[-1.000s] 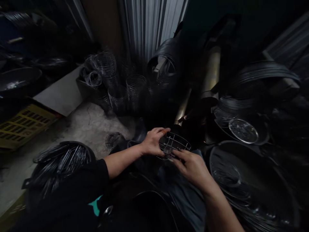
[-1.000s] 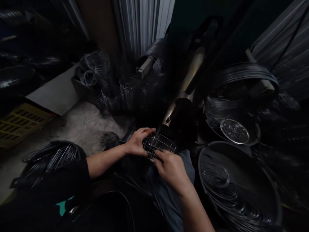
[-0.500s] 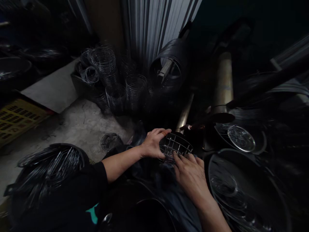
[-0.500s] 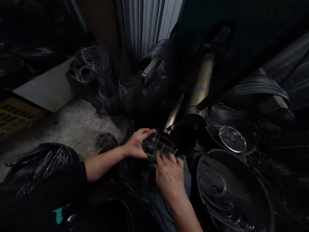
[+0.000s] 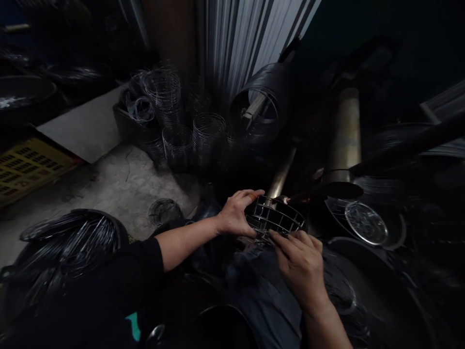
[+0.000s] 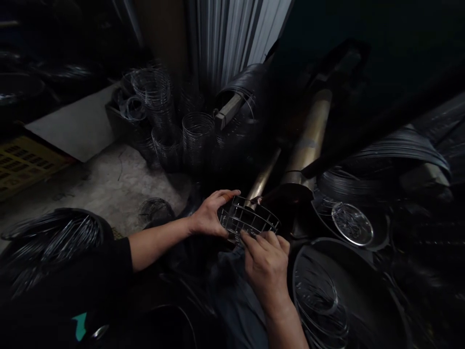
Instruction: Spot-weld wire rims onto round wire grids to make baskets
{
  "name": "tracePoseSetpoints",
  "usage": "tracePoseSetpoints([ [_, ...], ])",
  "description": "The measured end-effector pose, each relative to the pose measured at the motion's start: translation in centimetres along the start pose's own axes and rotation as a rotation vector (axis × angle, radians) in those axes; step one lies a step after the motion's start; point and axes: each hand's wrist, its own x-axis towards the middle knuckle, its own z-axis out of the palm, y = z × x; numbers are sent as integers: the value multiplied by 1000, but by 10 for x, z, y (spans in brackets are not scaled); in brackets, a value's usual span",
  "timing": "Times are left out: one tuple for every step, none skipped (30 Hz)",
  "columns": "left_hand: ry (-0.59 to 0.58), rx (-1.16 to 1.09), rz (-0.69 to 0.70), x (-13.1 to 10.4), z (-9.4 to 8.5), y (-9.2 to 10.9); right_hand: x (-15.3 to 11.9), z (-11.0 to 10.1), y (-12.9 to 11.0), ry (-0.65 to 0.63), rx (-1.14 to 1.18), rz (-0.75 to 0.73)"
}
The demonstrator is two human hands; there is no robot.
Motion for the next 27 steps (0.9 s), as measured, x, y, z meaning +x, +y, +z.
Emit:
tracePoseSetpoints([
  [2,-15,-4,3,0,0,3,0,3,3,-12,-16],
  [6,-31,-9,7,0,-1,6,-1,7,2,-21,-29],
  [11,-48,-13,10,1,-2,10,-1,9,1,-27,-31],
  [17,-63,-18,13,1,-2,13,-1,11,0,-31,-24],
  [21,-77,-20,16,1,-3,16,-2,13,0,-30,-17],
  [23,-88,-21,19,1,-4,19,-2,15,4,-28,-10],
  [25,-95,-21,21,1,-4,21,-1,16,16,-25,-2],
  [27,-98,-20,23,1,-5,22,-1,17,30,-21,2],
  [28,-99,-21,25,1,-6,23,0,19,43,-12,-3],
  [27,-103,-20,26,1,-7,24,1,20,59,-1,-14],
  [25,-112,-19,26,2,-8,24,2,21,78,11,-24],
  [26,-124,-17,26,2,-9,23,4,21,96,22,-32],
  [28,-136,-13,26,3,-10,23,5,22,112,28,-37],
  [28,-146,-9,27,3,-11,22,6,23,125,31,-40],
  [26,-154,-6,27,3,-12,22,6,23,130,29,-39],
  [23,-155,-8,29,4,-13,23,7,24,130,21,-36],
  [19,-152,-17,31,4,-14,24,8,25,123,8,-32],
  [14,-148,-29,34,4,-15,26,9,27,123,-6,-26],
  [10,-145,-43,37,4,-15,28,10,30,126,-18,-20],
  [11,-140,-60,41,4,-16,31,11,33,133,-28,-16],
  [13,-135,-74,44,3,-16,34,13,36,140,-32,-10],
  [16,-135,-83,47,3,-17,36,15,38,146,-28,-2],
  [14,-144,-88,50,3,-17,38,16,40,149,-15,6],
  [12,-154,-91,52,3,-18,38,16,41,158,1,15],
  [13,-159,-93,53,3,-18,38,16,40,177,21,33],
  [10,-156,-91,54,3,-19,36,16,38,211,45,64],
  [7,-146,-88,55,2,-19,32,14,35,255,70,116],
])
